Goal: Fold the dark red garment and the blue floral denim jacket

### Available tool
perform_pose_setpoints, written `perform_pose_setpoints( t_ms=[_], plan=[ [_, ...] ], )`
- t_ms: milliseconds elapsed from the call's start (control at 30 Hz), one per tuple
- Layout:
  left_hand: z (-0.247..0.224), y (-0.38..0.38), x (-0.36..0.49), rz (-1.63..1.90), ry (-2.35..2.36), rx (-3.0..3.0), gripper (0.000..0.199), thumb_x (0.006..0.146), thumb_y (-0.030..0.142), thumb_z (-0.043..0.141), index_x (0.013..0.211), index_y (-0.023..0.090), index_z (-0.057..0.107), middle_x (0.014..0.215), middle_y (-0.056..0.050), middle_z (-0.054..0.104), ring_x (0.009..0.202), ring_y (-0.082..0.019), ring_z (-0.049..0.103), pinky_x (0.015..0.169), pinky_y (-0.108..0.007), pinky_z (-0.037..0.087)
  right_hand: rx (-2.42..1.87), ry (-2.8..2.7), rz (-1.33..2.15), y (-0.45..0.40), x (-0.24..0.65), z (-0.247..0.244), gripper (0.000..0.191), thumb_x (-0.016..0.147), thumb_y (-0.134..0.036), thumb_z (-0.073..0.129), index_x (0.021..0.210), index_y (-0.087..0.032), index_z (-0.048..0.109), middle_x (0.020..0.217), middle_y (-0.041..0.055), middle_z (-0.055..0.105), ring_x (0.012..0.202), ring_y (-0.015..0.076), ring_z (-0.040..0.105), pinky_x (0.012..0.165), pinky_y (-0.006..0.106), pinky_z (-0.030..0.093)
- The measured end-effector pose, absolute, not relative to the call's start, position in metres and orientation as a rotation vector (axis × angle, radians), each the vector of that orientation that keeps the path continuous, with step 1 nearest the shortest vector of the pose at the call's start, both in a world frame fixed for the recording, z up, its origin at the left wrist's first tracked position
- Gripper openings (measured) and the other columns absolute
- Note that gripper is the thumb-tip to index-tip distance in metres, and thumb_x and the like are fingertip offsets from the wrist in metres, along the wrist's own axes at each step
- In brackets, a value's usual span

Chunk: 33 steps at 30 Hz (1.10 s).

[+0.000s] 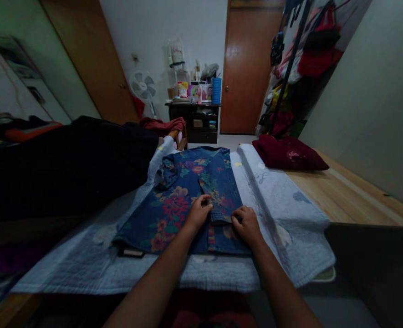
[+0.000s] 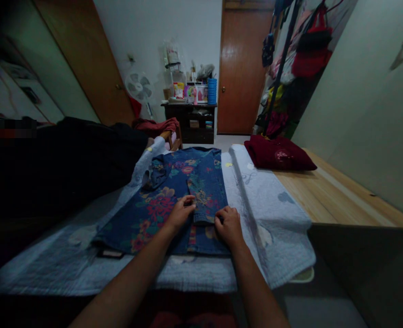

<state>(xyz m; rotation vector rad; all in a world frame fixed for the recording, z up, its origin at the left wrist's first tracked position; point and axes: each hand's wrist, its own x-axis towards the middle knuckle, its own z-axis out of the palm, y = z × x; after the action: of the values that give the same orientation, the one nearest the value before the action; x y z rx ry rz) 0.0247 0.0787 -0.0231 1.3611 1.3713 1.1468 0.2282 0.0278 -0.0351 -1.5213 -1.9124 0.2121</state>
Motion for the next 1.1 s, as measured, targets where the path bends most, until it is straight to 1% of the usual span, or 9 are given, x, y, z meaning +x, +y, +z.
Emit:
perform_pose_setpoints(
  t_ms=[133,267,367,533,633,733,800,900,1100],
  plan=[
    [-0.018,0.105,0.034,1.121,1.380,1.348,0.027,0.073,0.018,0.062,0.099,0.016,0.068,0.084,-0.002,0.069,0.074,-0.014,0.063,0.071,-0.025,0.051,-1.526,-1.925,0.211,0.027,0.229,-0.036,0.012,0.083,-0.021,0.057,0.082,-0.021,0.068,0.087,0.0041,0.061,0.087,0.0206,0.052,0.083,0.034,0.037],
    [-0.015,0.121,0.043,1.070,1.406,1.363,0.026,0.075,0.018,0.060,0.099,0.015,0.068,0.075,-0.001,0.067,0.063,-0.012,0.060,0.061,-0.023,0.049,-1.529,-1.925,0.218,0.028,0.230,-0.037,0.011,0.083,-0.021,0.057,0.082,-0.022,0.068,0.088,0.0040,0.061,0.089,0.0209,0.051,0.084,0.034,0.037],
    [-0.014,0.125,0.047,0.994,1.440,1.434,0.024,0.072,0.015,0.061,0.094,0.015,0.071,0.073,-0.002,0.069,0.060,-0.014,0.059,0.061,-0.025,0.049,-1.525,-1.927,0.215,0.029,0.230,-0.038,0.011,0.083,-0.021,0.057,0.082,-0.021,0.067,0.088,0.0044,0.061,0.089,0.0212,0.051,0.085,0.034,0.037],
    [-0.015,0.123,0.045,0.952,1.528,1.595,0.031,0.071,0.009,0.060,0.098,0.018,0.072,0.098,-0.007,0.073,0.089,-0.021,0.066,0.084,-0.033,0.050,-1.516,-1.918,0.212,0.030,0.231,-0.040,0.011,0.083,-0.021,0.057,0.081,-0.022,0.067,0.087,0.0043,0.061,0.088,0.0211,0.052,0.084,0.034,0.037],
    [-0.017,0.116,0.041,0.963,1.575,1.678,0.044,0.074,0.011,0.058,0.116,0.020,0.066,0.113,-0.009,0.070,0.105,-0.025,0.063,0.096,-0.037,0.045,-1.523,-1.910,0.218,0.029,0.231,-0.039,0.012,0.084,-0.021,0.056,0.082,-0.023,0.068,0.087,0.0042,0.061,0.088,0.0209,0.052,0.084,0.034,0.037],
    [-0.020,0.109,0.039,0.946,1.679,1.808,0.060,0.079,0.017,0.057,0.139,0.019,0.048,0.117,-0.013,0.067,0.108,-0.027,0.062,0.095,-0.038,0.045,-1.527,-1.906,0.219,0.029,0.230,-0.038,0.014,0.086,-0.022,0.055,0.082,-0.022,0.068,0.087,0.0045,0.062,0.088,0.0209,0.052,0.084,0.034,0.037],
    [-0.022,0.105,0.038,0.907,1.761,1.887,0.066,0.082,0.021,0.056,0.145,0.018,0.039,0.112,-0.015,0.067,0.105,-0.027,0.063,0.091,-0.039,0.047,-1.526,-1.908,0.222,0.029,0.230,-0.038,0.015,0.087,-0.022,0.054,0.082,-0.022,0.068,0.087,0.0047,0.062,0.088,0.0208,0.052,0.084,0.034,0.037],
    [-0.027,0.104,0.038,0.916,1.802,1.964,0.070,0.082,0.023,0.057,0.148,0.020,0.034,0.115,-0.014,0.064,0.111,-0.028,0.059,0.094,-0.039,0.045,-1.517,-1.909,0.223,0.029,0.231,-0.040,0.015,0.086,-0.021,0.054,0.082,-0.022,0.069,0.087,0.0046,0.062,0.087,0.0203,0.053,0.083,0.033,0.037],
    [-0.030,0.106,0.035,1.088,1.834,1.996,0.061,0.077,0.017,0.059,0.137,0.019,0.046,0.138,-0.015,0.052,0.129,-0.030,0.046,0.107,-0.047,0.036,-1.496,-1.917,0.220,0.029,0.232,-0.040,0.014,0.085,-0.021,0.055,0.082,-0.022,0.069,0.087,0.0042,0.062,0.087,0.0200,0.053,0.084,0.033,0.037]
  ],
)
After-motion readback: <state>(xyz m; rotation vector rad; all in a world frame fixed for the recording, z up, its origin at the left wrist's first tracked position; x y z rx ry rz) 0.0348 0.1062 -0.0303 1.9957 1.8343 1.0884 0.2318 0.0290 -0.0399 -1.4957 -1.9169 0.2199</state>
